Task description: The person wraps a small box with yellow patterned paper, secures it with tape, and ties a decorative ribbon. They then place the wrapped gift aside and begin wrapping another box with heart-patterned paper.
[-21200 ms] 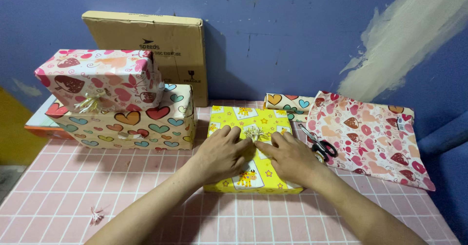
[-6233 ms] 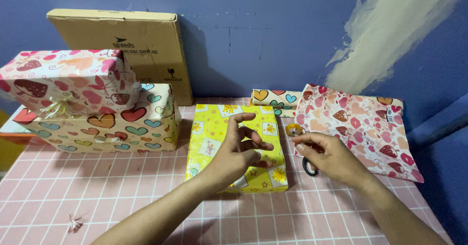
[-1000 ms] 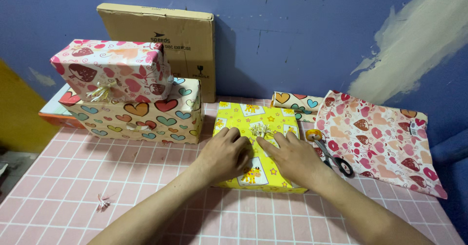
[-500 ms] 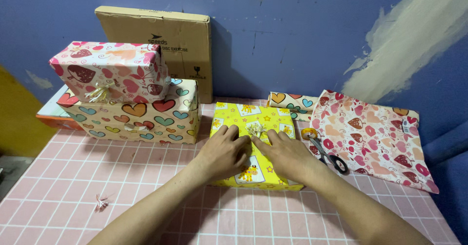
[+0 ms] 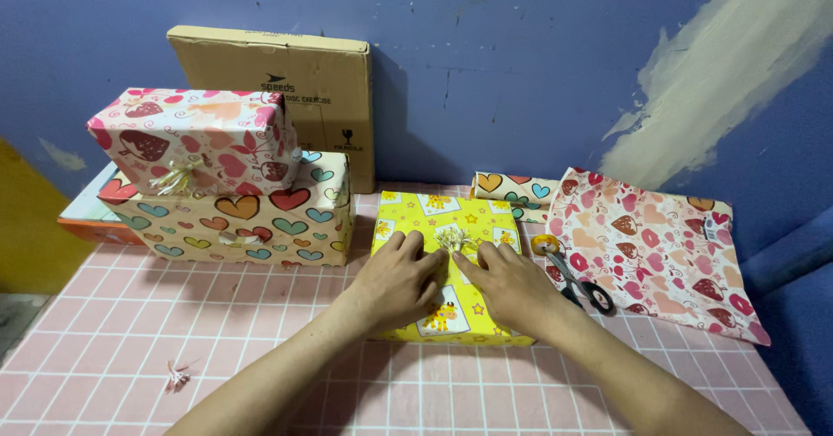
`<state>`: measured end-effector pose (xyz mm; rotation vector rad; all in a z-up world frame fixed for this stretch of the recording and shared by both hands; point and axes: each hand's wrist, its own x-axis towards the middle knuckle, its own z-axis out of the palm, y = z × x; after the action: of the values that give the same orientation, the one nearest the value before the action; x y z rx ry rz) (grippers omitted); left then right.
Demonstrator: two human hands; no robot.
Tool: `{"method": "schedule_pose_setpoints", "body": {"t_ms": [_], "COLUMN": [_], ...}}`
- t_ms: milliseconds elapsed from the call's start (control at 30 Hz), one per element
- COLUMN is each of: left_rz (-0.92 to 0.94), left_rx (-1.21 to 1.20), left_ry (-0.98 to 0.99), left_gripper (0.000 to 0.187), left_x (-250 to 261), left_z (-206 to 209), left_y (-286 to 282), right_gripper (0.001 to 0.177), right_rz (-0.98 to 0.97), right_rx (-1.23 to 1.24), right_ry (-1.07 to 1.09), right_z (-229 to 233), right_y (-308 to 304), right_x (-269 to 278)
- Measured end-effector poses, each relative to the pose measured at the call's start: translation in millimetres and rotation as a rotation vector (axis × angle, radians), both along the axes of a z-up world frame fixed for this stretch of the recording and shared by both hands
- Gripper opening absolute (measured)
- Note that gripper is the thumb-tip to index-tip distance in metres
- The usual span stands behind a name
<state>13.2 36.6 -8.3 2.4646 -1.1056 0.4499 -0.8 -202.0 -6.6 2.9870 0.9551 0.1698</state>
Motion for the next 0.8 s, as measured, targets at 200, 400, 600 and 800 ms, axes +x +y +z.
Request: {"method": "schedule_pose_setpoints", "body": {"t_ms": [200, 400, 600, 800], "left_rz": [-0.023, -0.008, -0.006, -0.019], "left_rx": [0.003, 0.010, 0.014, 0.084], "left_ry": [-0.028, -0.017, 0.043, 0.028], "left_gripper": [0.049, 0.048, 0.049, 0.047], "left_x": [1, 0, 0, 3], "left_z": [0, 0, 2, 3], "left_y": [0, 0, 1, -4], "right_gripper": [0.054, 0.048, 0.047, 0.048], "right_rz": [-0.067, -0.002, 0.051, 0.089], "right_rx": [0.110, 0.264, 0.269, 0.167], "right_ry": [0.107, -0.018, -0.042, -0.079], "right_z": [-6, -12, -14, -12], "right_y": [-1, -7, -10, -8], "right_x": [4, 0, 3, 5]}}
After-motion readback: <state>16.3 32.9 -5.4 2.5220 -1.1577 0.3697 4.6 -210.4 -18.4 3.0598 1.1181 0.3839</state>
